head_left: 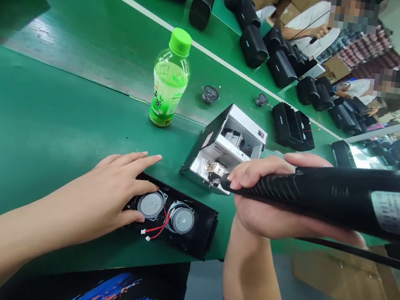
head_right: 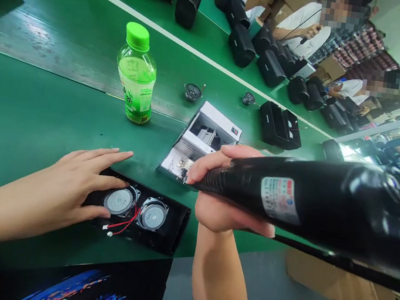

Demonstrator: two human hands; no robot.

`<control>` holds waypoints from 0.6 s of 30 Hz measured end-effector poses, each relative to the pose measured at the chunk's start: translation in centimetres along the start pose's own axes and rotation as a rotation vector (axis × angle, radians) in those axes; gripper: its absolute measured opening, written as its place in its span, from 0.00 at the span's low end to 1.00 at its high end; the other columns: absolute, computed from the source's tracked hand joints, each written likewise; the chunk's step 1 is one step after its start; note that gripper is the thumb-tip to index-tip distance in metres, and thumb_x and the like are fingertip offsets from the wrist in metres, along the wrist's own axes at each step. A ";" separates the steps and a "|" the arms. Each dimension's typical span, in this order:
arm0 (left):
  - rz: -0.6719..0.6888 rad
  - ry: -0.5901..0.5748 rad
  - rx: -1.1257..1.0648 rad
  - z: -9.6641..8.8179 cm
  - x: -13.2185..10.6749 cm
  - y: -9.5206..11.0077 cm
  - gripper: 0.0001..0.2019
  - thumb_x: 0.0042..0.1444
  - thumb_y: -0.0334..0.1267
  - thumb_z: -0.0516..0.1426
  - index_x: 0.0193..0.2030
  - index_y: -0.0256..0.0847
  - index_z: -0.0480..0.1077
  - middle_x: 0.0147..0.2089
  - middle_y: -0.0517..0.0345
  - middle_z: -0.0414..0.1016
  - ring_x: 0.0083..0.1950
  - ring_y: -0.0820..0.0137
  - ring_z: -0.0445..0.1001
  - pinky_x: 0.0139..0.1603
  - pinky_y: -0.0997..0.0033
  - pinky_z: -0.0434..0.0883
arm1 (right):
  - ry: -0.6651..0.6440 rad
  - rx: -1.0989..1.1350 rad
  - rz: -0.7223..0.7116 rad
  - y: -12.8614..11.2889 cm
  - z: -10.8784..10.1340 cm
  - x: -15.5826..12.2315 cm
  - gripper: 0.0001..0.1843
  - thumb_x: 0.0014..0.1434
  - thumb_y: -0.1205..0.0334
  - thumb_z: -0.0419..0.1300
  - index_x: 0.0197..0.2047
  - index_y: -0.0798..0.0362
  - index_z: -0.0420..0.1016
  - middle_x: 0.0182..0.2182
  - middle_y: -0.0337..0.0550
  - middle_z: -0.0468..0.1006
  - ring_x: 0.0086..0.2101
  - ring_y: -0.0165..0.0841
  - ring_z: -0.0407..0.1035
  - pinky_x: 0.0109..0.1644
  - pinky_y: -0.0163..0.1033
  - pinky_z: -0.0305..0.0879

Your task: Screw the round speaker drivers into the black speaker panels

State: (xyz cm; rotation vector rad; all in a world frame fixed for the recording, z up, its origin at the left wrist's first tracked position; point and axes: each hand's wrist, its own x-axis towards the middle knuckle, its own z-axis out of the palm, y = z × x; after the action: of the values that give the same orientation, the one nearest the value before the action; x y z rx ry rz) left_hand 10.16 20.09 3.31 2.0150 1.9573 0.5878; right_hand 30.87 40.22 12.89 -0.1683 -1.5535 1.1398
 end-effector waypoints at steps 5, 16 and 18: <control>-0.003 -0.056 -0.034 -0.4 0.5 -0.1 0.23 0.53 0.49 0.77 0.56 0.57 0.86 0.81 0.47 0.70 0.79 0.31 0.69 0.73 0.19 0.73 | 0.119 -0.056 0.129 -0.9 1.2 -0.1 0.42 0.62 0.16 0.59 0.49 0.47 0.86 0.19 0.35 0.76 0.15 0.34 0.68 0.17 0.41 0.65; 0.004 -0.082 -0.026 -0.6 0.6 0.1 0.21 0.55 0.48 0.77 0.56 0.56 0.85 0.75 0.46 0.76 0.77 0.34 0.72 0.72 0.21 0.74 | 0.109 0.067 0.220 -5.2 -0.9 -2.6 0.35 0.66 0.21 0.60 0.57 0.39 0.86 0.26 0.36 0.76 0.23 0.36 0.72 0.29 0.48 0.74; 0.005 -0.090 -0.029 -0.6 0.6 0.0 0.21 0.56 0.48 0.76 0.57 0.57 0.85 0.74 0.47 0.76 0.77 0.34 0.72 0.73 0.21 0.73 | 0.018 -0.019 0.244 -5.7 -0.4 -2.9 0.29 0.68 0.24 0.62 0.58 0.34 0.84 0.26 0.34 0.71 0.22 0.35 0.69 0.29 0.48 0.73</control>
State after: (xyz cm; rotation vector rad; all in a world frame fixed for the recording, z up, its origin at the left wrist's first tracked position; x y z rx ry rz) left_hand 9.90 20.66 3.93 1.9933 1.8819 0.5143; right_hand 34.79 35.61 15.05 -0.3888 -1.5582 1.3091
